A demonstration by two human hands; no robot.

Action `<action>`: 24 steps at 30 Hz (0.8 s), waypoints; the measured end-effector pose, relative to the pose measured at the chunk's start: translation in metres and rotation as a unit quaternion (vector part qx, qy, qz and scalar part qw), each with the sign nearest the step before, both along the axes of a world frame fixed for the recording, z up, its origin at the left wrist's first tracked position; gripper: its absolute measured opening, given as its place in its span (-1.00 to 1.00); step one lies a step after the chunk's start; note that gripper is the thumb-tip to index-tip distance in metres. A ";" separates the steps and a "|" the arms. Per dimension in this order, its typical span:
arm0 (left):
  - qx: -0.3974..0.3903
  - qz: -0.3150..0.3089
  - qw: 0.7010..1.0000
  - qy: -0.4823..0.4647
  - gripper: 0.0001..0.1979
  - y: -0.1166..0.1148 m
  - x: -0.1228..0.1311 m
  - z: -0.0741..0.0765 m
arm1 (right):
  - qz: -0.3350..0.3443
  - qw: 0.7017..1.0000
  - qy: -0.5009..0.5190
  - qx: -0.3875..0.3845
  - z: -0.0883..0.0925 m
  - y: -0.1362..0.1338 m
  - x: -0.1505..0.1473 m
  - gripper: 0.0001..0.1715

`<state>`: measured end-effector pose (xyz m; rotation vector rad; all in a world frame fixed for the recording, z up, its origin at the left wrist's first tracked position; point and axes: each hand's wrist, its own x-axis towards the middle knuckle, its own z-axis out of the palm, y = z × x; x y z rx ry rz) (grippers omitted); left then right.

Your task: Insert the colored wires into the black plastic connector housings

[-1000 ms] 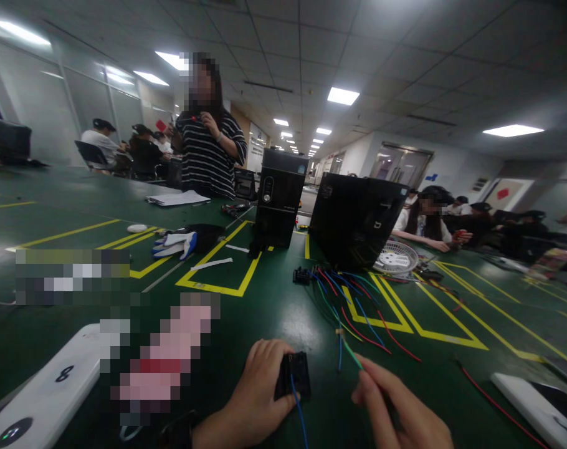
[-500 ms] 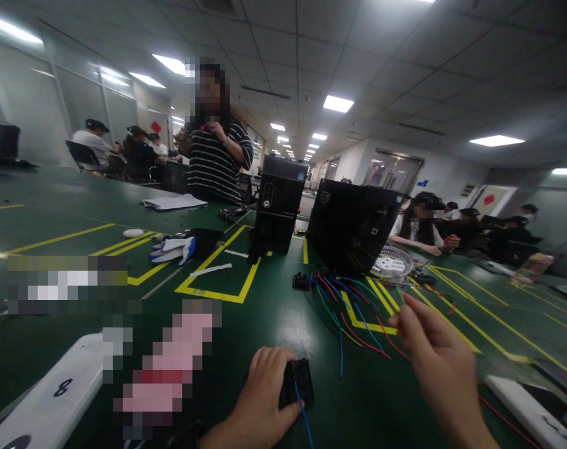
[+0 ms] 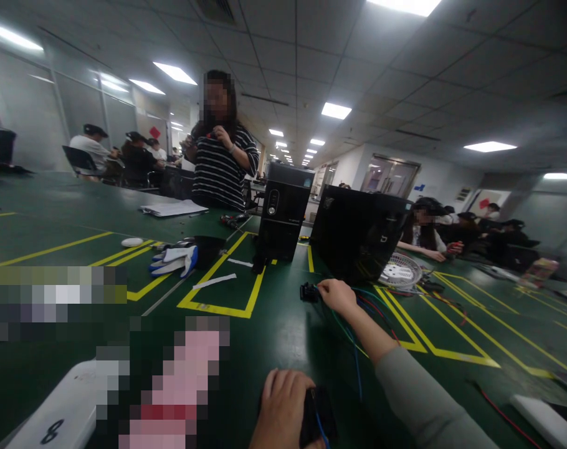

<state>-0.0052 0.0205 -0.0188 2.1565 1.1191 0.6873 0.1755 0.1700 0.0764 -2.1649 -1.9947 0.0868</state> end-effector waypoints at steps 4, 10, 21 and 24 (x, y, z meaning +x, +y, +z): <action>0.000 0.004 1.000 -0.004 -0.51 0.004 0.001 -0.010 | -0.008 0.999 -0.027 -0.020 -0.005 0.016 -0.004 -0.71; 0.007 -0.007 1.000 -0.017 -0.44 0.007 0.000 -0.019 | -0.015 0.998 -0.051 -0.039 -0.007 0.029 -0.009 -0.72; -0.004 -0.004 1.000 0.000 -0.42 0.007 0.000 -0.011 | -0.014 0.998 -0.054 -0.041 -0.008 0.034 -0.007 -0.70; -0.005 0.001 1.000 0.001 -0.45 0.006 0.001 -0.012 | -0.011 0.997 -0.053 -0.045 -0.009 0.033 -0.007 -0.71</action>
